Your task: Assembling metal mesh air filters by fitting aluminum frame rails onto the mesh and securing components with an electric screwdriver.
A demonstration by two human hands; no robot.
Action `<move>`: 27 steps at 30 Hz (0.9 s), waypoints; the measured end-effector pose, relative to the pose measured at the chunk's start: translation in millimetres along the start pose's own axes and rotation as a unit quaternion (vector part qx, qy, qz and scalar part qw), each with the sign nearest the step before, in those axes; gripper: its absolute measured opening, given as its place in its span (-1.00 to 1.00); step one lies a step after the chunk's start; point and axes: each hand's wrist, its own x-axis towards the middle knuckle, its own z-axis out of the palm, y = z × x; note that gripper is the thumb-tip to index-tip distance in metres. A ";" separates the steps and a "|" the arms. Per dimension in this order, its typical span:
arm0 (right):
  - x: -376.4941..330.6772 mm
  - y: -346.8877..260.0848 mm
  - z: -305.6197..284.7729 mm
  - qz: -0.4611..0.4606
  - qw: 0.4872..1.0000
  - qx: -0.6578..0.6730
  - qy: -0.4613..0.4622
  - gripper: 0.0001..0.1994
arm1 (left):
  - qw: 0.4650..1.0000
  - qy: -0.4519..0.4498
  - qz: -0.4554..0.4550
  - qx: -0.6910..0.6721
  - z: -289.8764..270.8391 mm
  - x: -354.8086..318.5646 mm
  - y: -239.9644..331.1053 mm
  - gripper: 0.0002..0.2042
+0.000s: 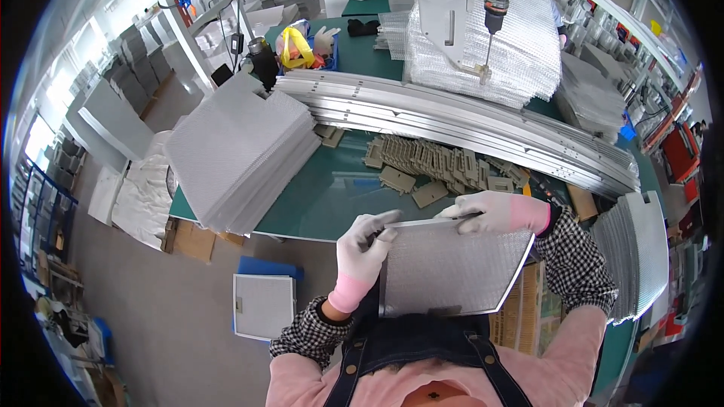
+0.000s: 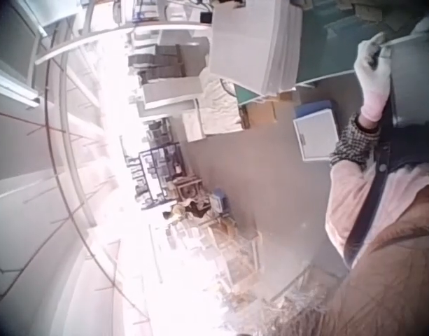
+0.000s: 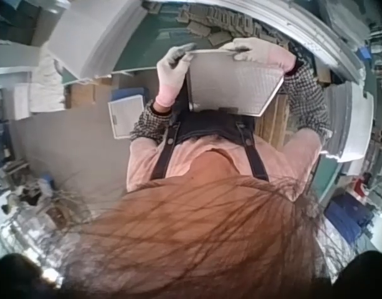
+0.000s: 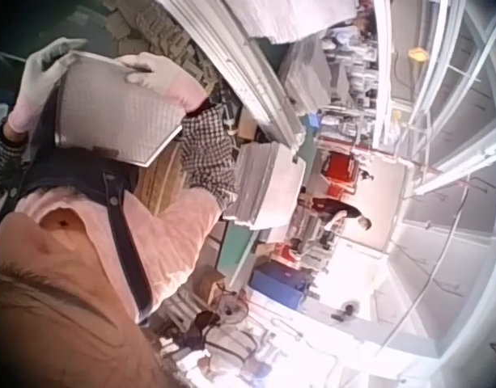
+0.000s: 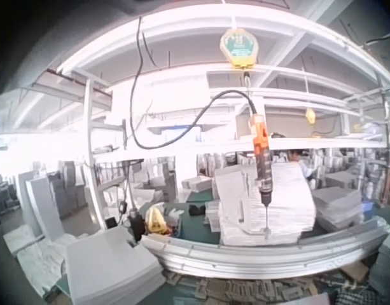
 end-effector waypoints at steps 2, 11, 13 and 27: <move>2.7 -2.8 0.6 -0.003 1.000 -0.009 0.015 -0.51 | 0.999 0.023 -0.007 0.033 -3.7 4.6 3.5 -0.62; 44.9 -5.6 23.3 -0.030 0.918 -0.351 0.181 -0.50 | 0.952 0.026 0.163 0.257 -12.7 22.8 -2.9 -0.75; 54.2 -7.9 34.4 -0.067 0.883 -0.386 0.258 -0.48 | 0.950 0.023 0.160 0.266 -11.5 24.4 -10.7 -0.77; 47.8 -0.4 47.5 -0.158 0.846 -0.437 0.262 -0.58 | 0.990 -0.022 -0.133 -0.050 -18.4 15.1 -20.3 -0.83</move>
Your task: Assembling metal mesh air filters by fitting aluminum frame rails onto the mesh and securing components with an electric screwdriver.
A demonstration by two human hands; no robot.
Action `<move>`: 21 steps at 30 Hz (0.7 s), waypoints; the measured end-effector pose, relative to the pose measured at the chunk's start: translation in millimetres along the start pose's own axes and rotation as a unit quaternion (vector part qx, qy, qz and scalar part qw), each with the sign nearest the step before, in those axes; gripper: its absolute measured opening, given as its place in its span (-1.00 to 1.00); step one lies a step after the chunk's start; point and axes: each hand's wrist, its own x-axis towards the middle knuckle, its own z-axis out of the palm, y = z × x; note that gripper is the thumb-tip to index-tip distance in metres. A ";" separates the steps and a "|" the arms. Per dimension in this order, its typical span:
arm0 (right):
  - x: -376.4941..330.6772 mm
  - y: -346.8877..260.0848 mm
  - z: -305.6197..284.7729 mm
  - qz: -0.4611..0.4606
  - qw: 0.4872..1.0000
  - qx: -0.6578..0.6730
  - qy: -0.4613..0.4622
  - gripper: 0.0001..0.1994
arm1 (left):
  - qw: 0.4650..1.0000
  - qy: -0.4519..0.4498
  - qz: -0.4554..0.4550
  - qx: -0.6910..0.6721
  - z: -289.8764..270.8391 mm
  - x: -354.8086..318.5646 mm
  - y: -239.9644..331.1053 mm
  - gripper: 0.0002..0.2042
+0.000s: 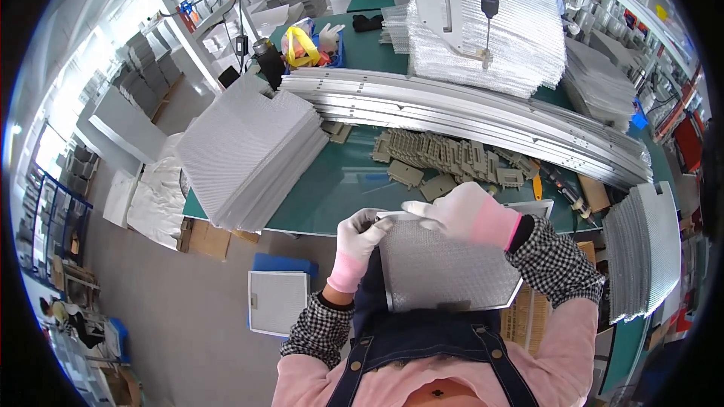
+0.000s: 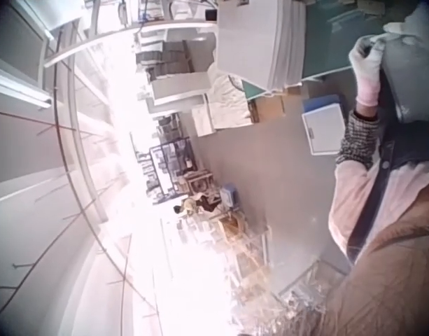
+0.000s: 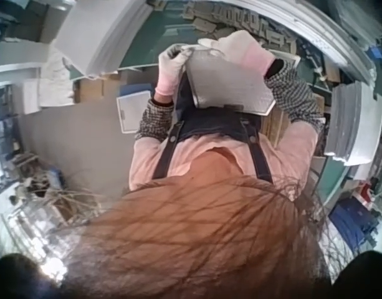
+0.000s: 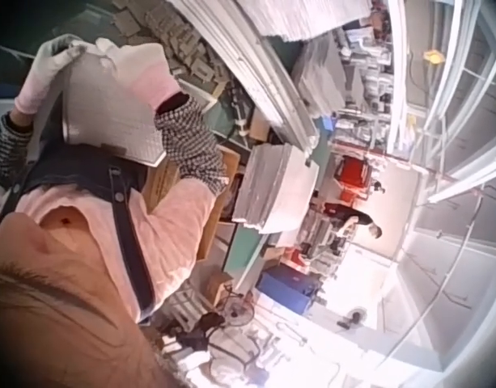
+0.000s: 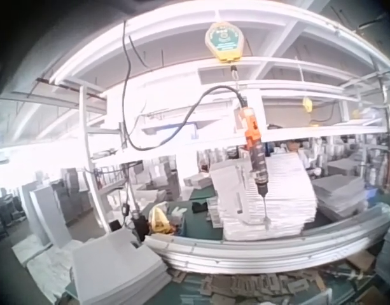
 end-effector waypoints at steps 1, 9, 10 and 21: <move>2.5 -0.2 -1.7 0.011 1.000 0.021 0.002 -0.61 | 1.000 0.000 0.001 0.001 0.9 0.6 0.3 -0.83; 7.4 2.9 7.8 0.069 0.997 0.030 0.029 -0.72 | 0.995 0.048 0.059 0.069 4.3 -0.3 -0.8 -0.76; 7.2 4.1 8.0 0.075 0.996 0.029 0.026 -0.73 | 0.995 0.051 0.059 0.069 5.1 0.9 -0.3 -0.76; 4.8 15.8 20.3 0.037 0.991 0.063 0.111 -0.74 | 0.971 0.092 0.162 0.151 20.1 21.3 -14.2 -0.83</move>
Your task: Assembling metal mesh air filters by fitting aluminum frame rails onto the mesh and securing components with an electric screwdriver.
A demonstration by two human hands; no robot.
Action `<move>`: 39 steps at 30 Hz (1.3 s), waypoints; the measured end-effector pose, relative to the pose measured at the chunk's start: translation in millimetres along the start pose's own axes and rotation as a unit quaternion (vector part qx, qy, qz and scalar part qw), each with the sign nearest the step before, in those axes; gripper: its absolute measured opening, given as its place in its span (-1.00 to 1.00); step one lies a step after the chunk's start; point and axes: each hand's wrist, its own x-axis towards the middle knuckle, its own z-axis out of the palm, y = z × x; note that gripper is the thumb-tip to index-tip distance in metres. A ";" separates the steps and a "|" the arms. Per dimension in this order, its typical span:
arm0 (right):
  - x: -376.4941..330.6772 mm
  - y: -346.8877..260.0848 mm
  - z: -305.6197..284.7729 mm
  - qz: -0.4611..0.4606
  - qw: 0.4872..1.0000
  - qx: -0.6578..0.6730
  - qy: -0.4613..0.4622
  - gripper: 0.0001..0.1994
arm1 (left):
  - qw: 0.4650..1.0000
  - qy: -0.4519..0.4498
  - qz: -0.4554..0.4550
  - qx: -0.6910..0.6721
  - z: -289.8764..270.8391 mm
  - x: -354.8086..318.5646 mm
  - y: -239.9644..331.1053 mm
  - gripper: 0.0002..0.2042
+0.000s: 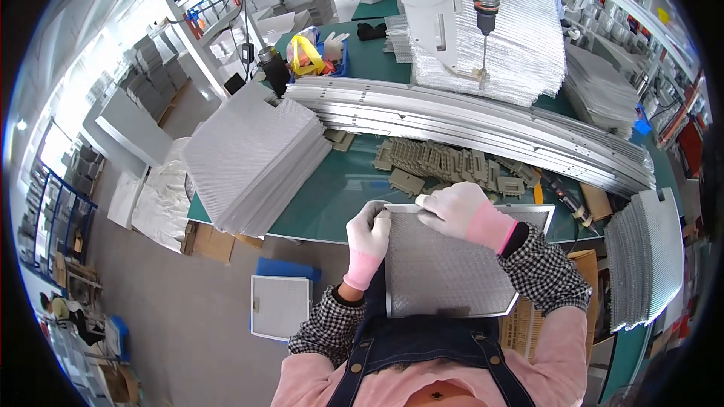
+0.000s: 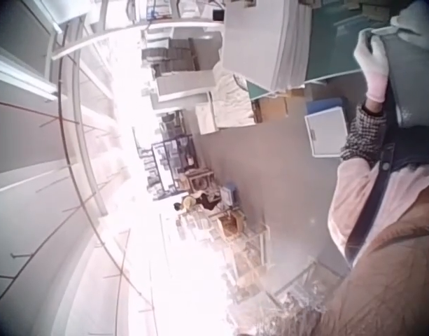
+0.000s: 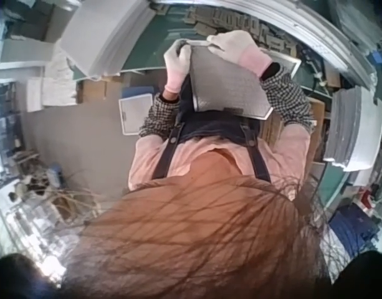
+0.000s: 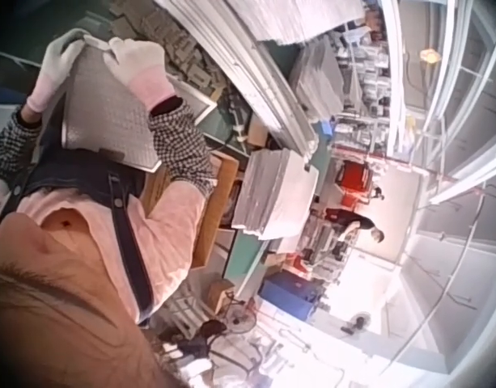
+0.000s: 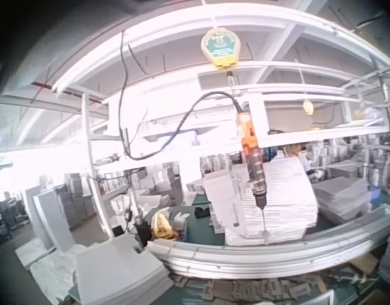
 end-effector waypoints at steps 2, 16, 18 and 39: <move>-1.9 -1.5 -0.5 0.009 1.000 0.011 -0.005 -0.70 | 1.000 -0.009 -0.010 -0.020 1.4 -0.5 1.8 -0.82; -1.5 -12.7 -6.5 -0.040 0.995 -0.077 -0.053 -0.52 | 0.977 -0.090 -0.165 -0.098 -18.4 -8.3 13.0 -0.74; -1.3 -14.0 -8.6 -0.041 0.996 -0.011 -0.075 -0.51 | 0.972 -0.112 -0.175 -0.110 -26.4 -11.4 7.6 -0.73; -87.7 73.6 -47.5 0.348 0.913 -0.057 -0.204 -0.61 | 0.875 -0.122 0.431 0.184 -25.8 94.5 250.4 -0.81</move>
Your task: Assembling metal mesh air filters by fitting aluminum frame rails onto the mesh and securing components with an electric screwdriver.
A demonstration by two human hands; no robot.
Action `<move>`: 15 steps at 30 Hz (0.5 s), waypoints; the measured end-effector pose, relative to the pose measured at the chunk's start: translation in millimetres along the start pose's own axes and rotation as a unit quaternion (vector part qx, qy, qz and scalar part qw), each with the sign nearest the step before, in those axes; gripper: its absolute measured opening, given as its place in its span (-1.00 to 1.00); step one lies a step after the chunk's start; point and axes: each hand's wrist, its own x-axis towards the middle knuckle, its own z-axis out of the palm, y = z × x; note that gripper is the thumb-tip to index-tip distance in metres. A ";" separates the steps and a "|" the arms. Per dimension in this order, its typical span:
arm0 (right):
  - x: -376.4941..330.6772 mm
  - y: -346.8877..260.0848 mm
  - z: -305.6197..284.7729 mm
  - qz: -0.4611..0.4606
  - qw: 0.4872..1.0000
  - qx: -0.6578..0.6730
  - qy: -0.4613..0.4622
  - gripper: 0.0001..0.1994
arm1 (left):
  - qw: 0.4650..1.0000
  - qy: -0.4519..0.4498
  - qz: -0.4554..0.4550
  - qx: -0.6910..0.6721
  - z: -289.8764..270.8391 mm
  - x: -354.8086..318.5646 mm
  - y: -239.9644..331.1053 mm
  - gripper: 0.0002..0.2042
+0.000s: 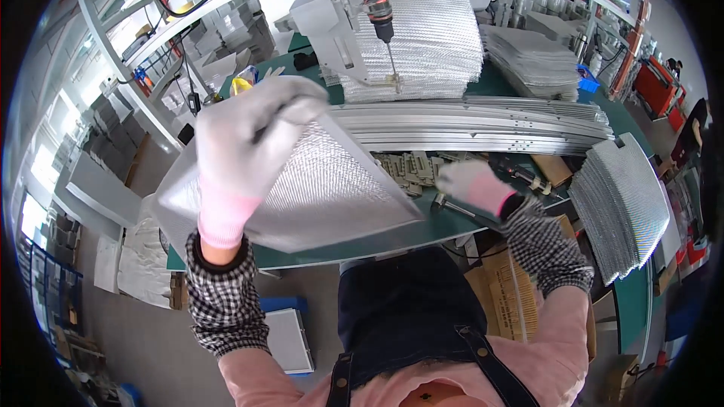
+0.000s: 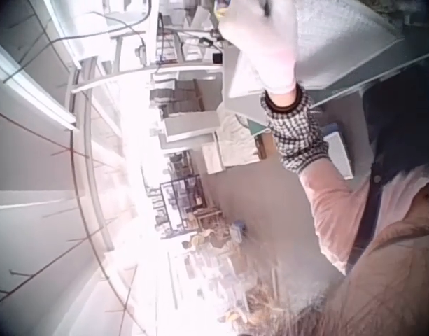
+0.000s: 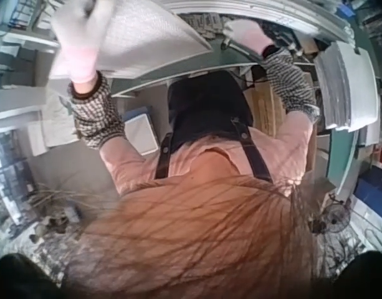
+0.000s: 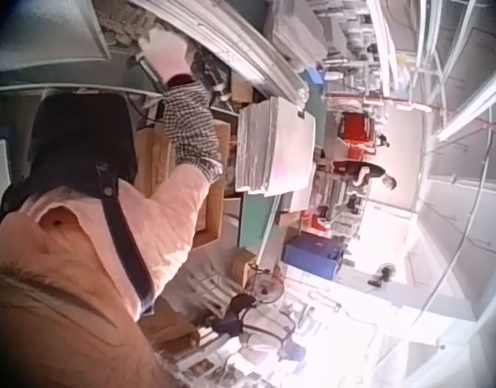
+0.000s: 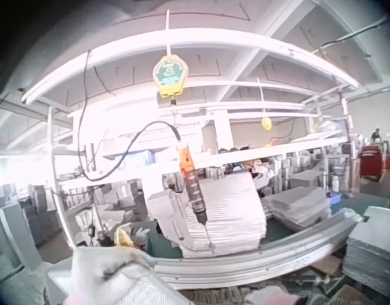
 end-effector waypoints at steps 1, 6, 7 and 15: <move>-1.0 -4.6 15.4 0.022 0.998 -0.038 -0.055 -0.61 | 0.999 -0.025 0.026 -0.007 6.9 4.1 -3.7 -0.81; -12.2 28.7 67.5 0.059 0.993 0.060 0.083 -0.67 | 0.991 -0.095 0.092 0.027 44.9 -17.9 -46.4 -0.85; -17.9 44.7 61.2 0.089 0.989 0.060 0.098 -0.69 | 0.988 -0.092 0.121 0.030 53.5 -25.4 -49.6 -0.85; -33.5 128.3 82.8 0.247 0.967 -0.004 0.069 -0.73 | 0.961 -0.009 0.044 0.272 93.7 -53.2 -32.5 -0.50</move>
